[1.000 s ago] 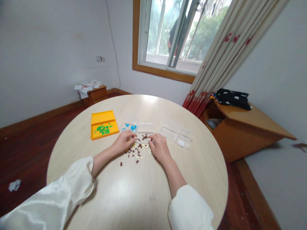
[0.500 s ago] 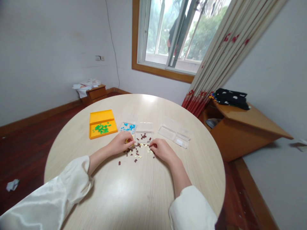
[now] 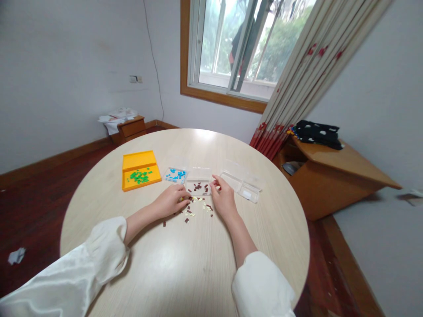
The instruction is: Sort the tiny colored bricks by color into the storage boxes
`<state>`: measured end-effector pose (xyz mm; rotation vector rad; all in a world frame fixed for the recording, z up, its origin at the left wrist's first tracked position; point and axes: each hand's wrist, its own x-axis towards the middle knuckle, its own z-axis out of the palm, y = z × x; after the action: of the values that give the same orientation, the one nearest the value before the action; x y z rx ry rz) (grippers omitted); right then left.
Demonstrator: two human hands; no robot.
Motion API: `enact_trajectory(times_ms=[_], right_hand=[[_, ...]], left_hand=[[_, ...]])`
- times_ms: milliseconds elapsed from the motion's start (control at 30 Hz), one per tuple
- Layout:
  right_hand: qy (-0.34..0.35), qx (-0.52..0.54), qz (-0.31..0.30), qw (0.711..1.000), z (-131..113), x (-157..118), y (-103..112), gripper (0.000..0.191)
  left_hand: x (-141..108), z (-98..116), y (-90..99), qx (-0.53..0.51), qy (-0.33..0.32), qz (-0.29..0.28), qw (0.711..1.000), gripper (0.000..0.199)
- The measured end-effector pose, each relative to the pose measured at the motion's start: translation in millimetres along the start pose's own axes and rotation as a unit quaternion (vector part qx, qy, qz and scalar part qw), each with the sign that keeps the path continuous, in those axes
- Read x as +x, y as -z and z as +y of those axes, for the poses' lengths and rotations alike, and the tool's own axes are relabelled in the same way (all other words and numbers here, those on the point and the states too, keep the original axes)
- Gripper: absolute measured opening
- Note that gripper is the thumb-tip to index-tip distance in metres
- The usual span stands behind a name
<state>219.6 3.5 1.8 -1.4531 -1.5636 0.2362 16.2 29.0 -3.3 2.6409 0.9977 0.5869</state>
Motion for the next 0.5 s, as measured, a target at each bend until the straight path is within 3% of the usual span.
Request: enact_trajectory(times_ms=[200, 400, 500], right_hand=[[0.01, -0.013, -0.058, 0.998, -7, -3, 1, 0.027], [0.033, -0.044, -0.195, 0.979, -16, -7, 6, 0.019], [0.022, -0.084, -0.235, 0.968, -17, -9, 8, 0.02]], left_hand=[[2, 5, -3.0, 0.0, 0.042, 0.005, 0.999, 0.016], [3, 8, -4.7, -0.013, 0.088, 0.01, 0.996, 0.015], [3, 8, -4.1, -0.018, 0.093, 0.007, 0.995, 0.014]])
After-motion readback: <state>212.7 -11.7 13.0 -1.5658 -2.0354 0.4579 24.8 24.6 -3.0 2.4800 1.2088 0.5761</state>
